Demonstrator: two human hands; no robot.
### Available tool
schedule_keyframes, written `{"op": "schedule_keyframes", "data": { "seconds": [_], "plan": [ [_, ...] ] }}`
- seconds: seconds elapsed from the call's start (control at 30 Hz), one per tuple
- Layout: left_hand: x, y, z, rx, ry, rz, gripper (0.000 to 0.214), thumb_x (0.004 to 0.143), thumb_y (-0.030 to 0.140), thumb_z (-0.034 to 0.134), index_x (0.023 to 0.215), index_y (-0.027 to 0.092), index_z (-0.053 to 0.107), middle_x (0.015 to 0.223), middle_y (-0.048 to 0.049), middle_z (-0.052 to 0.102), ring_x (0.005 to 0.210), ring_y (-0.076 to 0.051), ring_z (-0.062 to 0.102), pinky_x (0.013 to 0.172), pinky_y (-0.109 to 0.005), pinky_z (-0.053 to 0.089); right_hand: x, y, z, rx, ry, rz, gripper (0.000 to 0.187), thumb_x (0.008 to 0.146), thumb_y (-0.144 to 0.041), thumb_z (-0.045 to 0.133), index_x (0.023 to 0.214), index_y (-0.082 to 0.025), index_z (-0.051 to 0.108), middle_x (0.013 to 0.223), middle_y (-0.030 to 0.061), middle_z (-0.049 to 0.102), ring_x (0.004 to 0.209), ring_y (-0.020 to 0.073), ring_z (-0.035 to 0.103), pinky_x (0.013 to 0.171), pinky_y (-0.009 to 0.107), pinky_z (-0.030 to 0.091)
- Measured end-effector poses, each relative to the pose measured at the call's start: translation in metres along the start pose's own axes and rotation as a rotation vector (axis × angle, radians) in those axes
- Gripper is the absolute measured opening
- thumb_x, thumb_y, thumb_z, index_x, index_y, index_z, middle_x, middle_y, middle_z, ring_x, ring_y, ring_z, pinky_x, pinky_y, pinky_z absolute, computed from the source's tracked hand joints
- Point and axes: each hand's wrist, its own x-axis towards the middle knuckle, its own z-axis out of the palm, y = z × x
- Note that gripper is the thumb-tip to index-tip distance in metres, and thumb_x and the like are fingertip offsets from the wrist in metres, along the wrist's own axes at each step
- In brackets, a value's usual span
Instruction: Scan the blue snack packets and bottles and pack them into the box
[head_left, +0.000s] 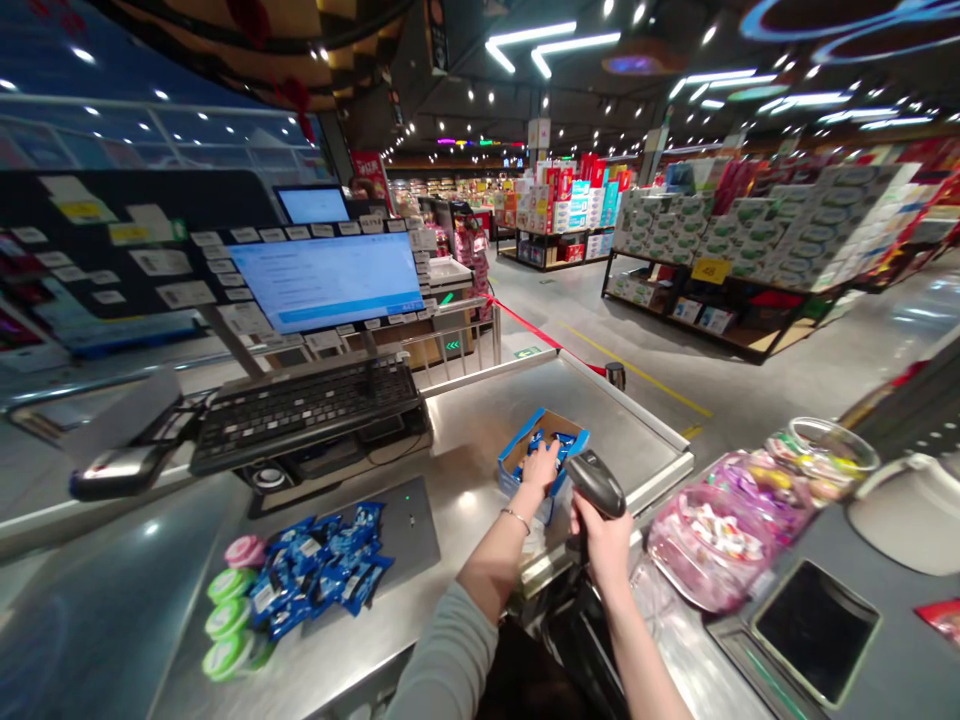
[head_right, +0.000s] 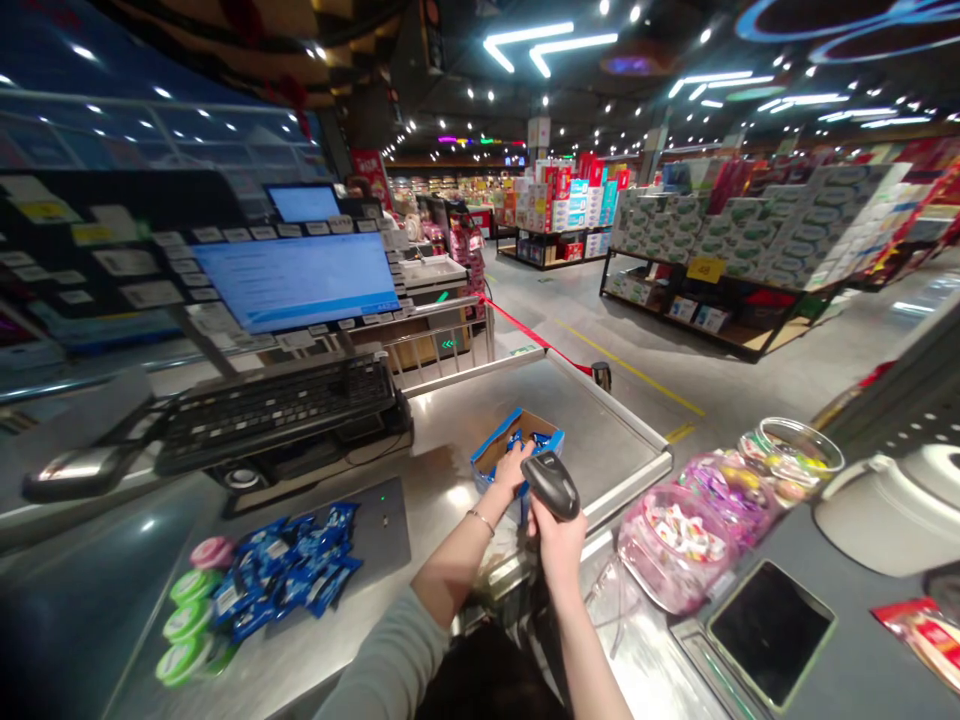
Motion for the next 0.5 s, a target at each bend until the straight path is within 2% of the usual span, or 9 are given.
{"op": "schedule_keyframes", "data": {
  "seconds": [0.07, 0.13, 0.23, 0.27, 0.33, 0.43, 0.5],
  "plan": [
    [-0.003, -0.002, -0.006, -0.032, 0.061, -0.002, 0.043, 0.079, 0.023, 0.062, 0.121, 0.023, 0.053, 0.127, -0.0143, 0.053, 0.108, -0.027, 0.058, 0.093, -0.038, 0.042, 0.001, -0.001, -0.001, -0.012, 0.016, -0.009, 0.036, 0.071, -0.049, 0.069, 0.051, -0.023, 0.056, 0.042, -0.0016, 0.052, 0.039, 0.0155, 0.047, 0.043, 0.029, 0.040],
    [-0.012, -0.006, -0.014, -0.218, 0.162, -0.013, 0.050, 0.074, 0.021, 0.067, 0.121, 0.023, 0.052, 0.123, -0.0125, 0.055, 0.107, -0.025, 0.058, 0.092, -0.037, 0.042, 0.002, -0.002, -0.001, -0.030, 0.028, -0.020, 0.036, 0.071, -0.049, 0.068, 0.050, -0.023, 0.055, 0.041, -0.0020, 0.052, 0.039, 0.0155, 0.048, 0.044, 0.029, 0.041],
    [-0.038, -0.014, -0.029, -0.885, 0.274, -0.017, 0.058, 0.066, 0.023, 0.074, 0.119, 0.023, 0.051, 0.107, -0.0065, 0.062, 0.096, -0.020, 0.060, 0.088, -0.036, 0.045, 0.001, -0.002, 0.002, -0.081, 0.054, -0.020, 0.035, 0.068, -0.048, 0.069, 0.049, -0.023, 0.053, 0.039, -0.0023, 0.052, 0.038, 0.0157, 0.048, 0.043, 0.029, 0.042],
    [-0.049, -0.018, -0.034, -1.126, 0.272, -0.009, 0.058, 0.065, 0.025, 0.074, 0.118, 0.024, 0.051, 0.104, -0.0051, 0.063, 0.093, -0.019, 0.060, 0.086, -0.035, 0.046, 0.000, 0.000, 0.004, -0.110, 0.058, -0.022, 0.034, 0.065, -0.047, 0.070, 0.049, -0.023, 0.053, 0.039, -0.0023, 0.052, 0.038, 0.0162, 0.049, 0.043, 0.029, 0.042],
    [-0.073, -0.025, -0.048, -1.469, 0.238, -0.012, 0.052, 0.069, 0.033, 0.071, 0.117, 0.024, 0.053, 0.102, -0.0046, 0.063, 0.088, -0.017, 0.060, 0.082, -0.034, 0.047, -0.005, 0.003, 0.010, -0.163, 0.057, -0.053, 0.028, 0.060, -0.045, 0.072, 0.054, -0.021, 0.059, 0.044, -0.0006, 0.058, 0.043, 0.0186, 0.055, 0.047, 0.031, 0.047],
    [-0.103, -0.040, -0.068, -1.714, 0.232, -0.082, 0.046, 0.078, 0.053, 0.057, 0.113, 0.023, 0.058, 0.100, -0.0072, 0.063, 0.079, -0.015, 0.058, 0.071, -0.031, 0.047, -0.016, 0.008, 0.022, -0.196, -0.023, -0.131, 0.029, 0.059, -0.041, 0.071, 0.076, -0.018, 0.068, 0.067, 0.0047, 0.072, 0.064, 0.0241, 0.067, 0.063, 0.034, 0.054],
    [-0.119, -0.054, -0.080, -1.785, 0.274, -0.110, 0.045, 0.082, 0.056, 0.050, 0.108, 0.021, 0.061, 0.099, -0.0081, 0.064, 0.072, -0.014, 0.056, 0.061, -0.028, 0.044, -0.025, 0.011, 0.032, -0.209, -0.124, -0.156, 0.035, 0.060, -0.039, 0.070, 0.086, -0.016, 0.070, 0.079, 0.0071, 0.075, 0.076, 0.0265, 0.069, 0.071, 0.036, 0.055]
  ]
}}
